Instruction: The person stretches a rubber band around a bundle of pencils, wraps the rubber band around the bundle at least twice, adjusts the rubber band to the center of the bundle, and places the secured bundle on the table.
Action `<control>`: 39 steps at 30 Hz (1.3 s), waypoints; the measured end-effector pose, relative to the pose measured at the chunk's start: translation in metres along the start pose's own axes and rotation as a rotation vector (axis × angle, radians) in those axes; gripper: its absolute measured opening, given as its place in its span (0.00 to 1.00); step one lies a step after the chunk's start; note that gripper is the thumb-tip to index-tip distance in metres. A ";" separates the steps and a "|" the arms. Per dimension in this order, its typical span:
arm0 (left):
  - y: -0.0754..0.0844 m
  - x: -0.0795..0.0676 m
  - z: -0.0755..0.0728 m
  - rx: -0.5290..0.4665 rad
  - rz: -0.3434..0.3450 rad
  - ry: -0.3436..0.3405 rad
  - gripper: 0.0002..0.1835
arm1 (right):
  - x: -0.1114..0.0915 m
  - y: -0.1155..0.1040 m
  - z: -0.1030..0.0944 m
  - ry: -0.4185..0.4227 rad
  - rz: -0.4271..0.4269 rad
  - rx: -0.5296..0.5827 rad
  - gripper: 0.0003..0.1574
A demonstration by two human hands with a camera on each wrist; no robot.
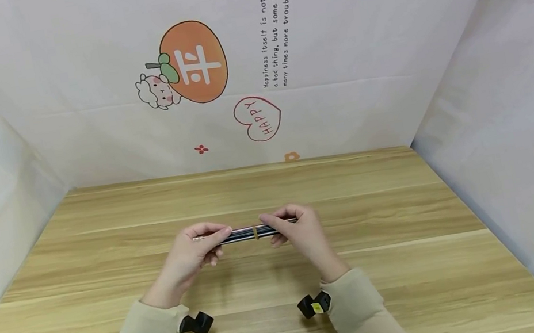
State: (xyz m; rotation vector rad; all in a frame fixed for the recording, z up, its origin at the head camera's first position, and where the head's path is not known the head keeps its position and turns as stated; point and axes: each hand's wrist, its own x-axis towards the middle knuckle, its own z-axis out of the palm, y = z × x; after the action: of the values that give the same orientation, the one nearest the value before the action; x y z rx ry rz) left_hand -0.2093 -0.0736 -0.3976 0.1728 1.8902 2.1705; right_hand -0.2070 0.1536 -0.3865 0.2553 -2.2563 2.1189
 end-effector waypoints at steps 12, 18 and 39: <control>-0.003 0.003 -0.010 0.124 -0.049 -0.028 0.20 | 0.002 0.002 -0.007 -0.142 0.078 -0.037 0.19; 0.001 0.004 -0.028 0.127 -0.097 -0.064 0.25 | 0.005 0.006 -0.019 -0.214 0.151 0.105 0.25; -0.012 0.011 -0.051 0.314 -0.206 -0.012 0.21 | 0.019 0.033 -0.038 -0.234 0.262 0.100 0.25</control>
State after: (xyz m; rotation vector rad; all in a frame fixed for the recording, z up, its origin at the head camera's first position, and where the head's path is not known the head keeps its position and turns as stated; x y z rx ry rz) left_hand -0.2318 -0.1183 -0.4177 0.0457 2.1288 1.7304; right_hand -0.2332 0.1911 -0.4135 0.2322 -2.4317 2.4541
